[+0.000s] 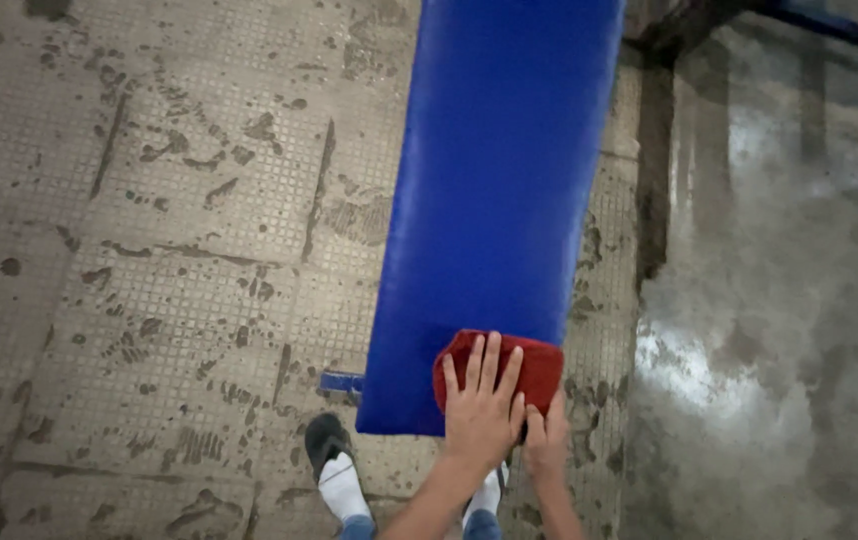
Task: Wiping down several gym benches and an exercise bike with a red cloth.
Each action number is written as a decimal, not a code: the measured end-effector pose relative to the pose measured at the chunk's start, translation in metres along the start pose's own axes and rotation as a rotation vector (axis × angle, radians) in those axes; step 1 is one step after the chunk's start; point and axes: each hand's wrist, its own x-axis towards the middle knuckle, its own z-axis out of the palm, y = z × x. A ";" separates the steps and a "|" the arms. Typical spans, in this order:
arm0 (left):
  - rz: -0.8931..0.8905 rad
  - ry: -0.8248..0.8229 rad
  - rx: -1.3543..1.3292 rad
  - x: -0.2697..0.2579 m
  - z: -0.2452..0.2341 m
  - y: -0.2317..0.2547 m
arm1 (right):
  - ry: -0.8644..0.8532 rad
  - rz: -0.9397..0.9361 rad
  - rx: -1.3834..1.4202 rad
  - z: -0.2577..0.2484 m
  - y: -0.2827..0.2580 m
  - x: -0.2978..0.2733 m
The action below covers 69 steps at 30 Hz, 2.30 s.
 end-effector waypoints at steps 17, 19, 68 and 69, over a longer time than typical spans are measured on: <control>0.013 0.228 0.172 0.127 -0.073 -0.109 | 0.140 -0.618 -0.903 0.126 -0.094 0.124; 0.019 0.237 0.162 0.152 -0.073 -0.128 | 0.122 -0.692 -0.914 0.140 -0.118 0.154; -0.057 0.006 0.117 0.050 -0.072 -0.075 | -0.374 -0.852 -0.929 0.065 -0.096 0.057; -0.007 0.009 0.086 0.063 -0.074 -0.076 | -0.375 -0.853 -0.926 0.064 -0.103 0.065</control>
